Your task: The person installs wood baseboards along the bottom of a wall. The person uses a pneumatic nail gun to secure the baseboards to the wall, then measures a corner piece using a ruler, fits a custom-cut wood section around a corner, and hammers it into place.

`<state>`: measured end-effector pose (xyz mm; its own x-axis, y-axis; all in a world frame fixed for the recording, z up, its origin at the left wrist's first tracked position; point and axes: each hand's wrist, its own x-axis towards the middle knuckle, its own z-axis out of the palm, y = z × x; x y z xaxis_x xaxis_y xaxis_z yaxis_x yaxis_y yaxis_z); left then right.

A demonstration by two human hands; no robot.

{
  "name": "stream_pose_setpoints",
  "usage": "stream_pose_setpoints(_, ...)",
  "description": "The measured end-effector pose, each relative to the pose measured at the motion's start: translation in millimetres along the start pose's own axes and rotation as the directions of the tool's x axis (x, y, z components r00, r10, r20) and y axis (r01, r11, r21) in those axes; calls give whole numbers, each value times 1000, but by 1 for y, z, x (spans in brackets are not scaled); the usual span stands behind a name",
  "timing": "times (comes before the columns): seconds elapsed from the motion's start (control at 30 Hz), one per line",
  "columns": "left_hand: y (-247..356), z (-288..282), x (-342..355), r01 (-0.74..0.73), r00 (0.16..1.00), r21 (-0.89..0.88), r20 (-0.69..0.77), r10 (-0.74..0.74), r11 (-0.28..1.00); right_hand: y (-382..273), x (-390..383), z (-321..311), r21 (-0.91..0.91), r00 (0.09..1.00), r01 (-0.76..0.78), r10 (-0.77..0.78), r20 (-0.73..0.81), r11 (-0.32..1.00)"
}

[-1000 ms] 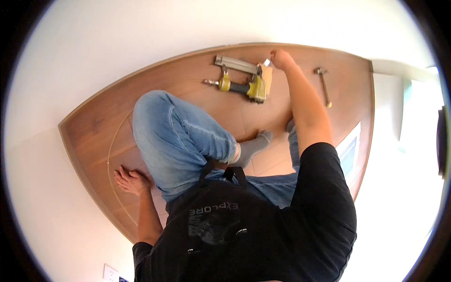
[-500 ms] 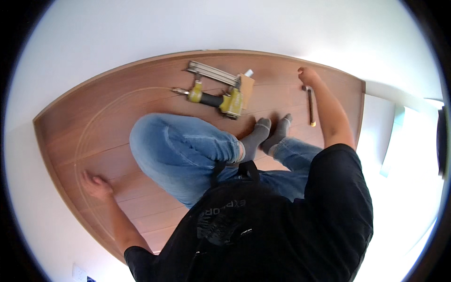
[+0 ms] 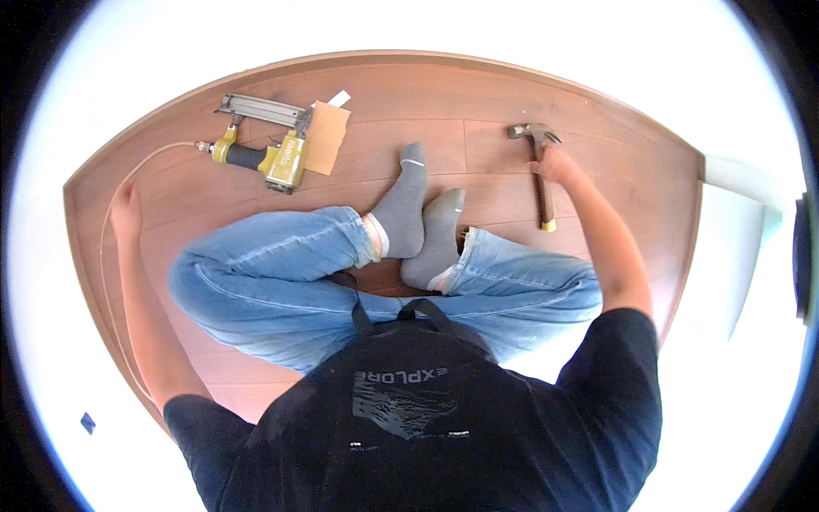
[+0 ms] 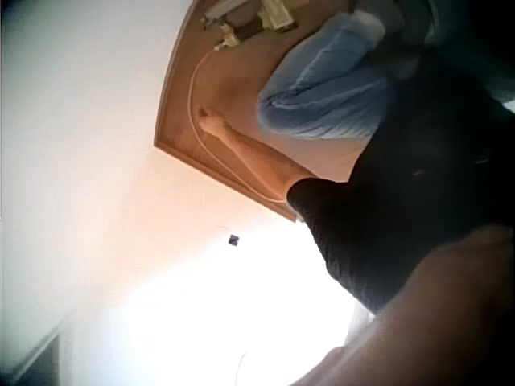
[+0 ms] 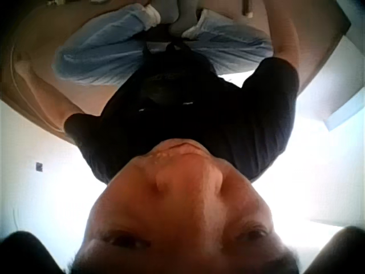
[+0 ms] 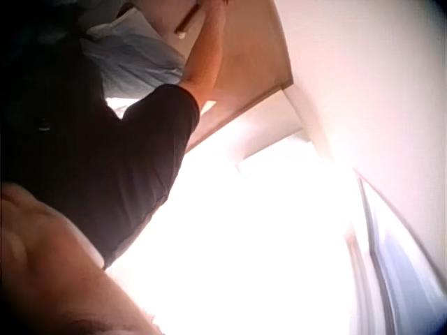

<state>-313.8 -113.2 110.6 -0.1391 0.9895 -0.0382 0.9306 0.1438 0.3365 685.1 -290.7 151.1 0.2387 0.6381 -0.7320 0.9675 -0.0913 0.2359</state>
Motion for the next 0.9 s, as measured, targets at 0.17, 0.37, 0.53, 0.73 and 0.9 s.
stream_pose_setpoints(0.17, 348, -2, 17, -113, 934, -440, 259, 247, 891, 11, -23, 58, 510, 896, -15, 238, -375, 860)
stream_pose_setpoints(0.37, 495, 123, -9, 309, 821, -594, 561, 107, 743, 31, -10, 24, 959, 994, 107, -17, -106, 262)
stream_pose_setpoints(0.53, 502, 189, -17, 312, 899, -615, 437, -17, 724, 14, -35, -13, 418, 785, 448, -124, -607, 790)
stream_pose_setpoints(0.73, 505, 201, -25, 220, 971, -634, 216, -104, 742, -50, 2, -76, 33, 865, 360, -321, -385, 932)
stream_pose_setpoints(0.9, 506, 204, -24, 223, 972, -690, 211, -103, 688, -66, 67, -93, -174, 757, 398, -429, -492, 901)
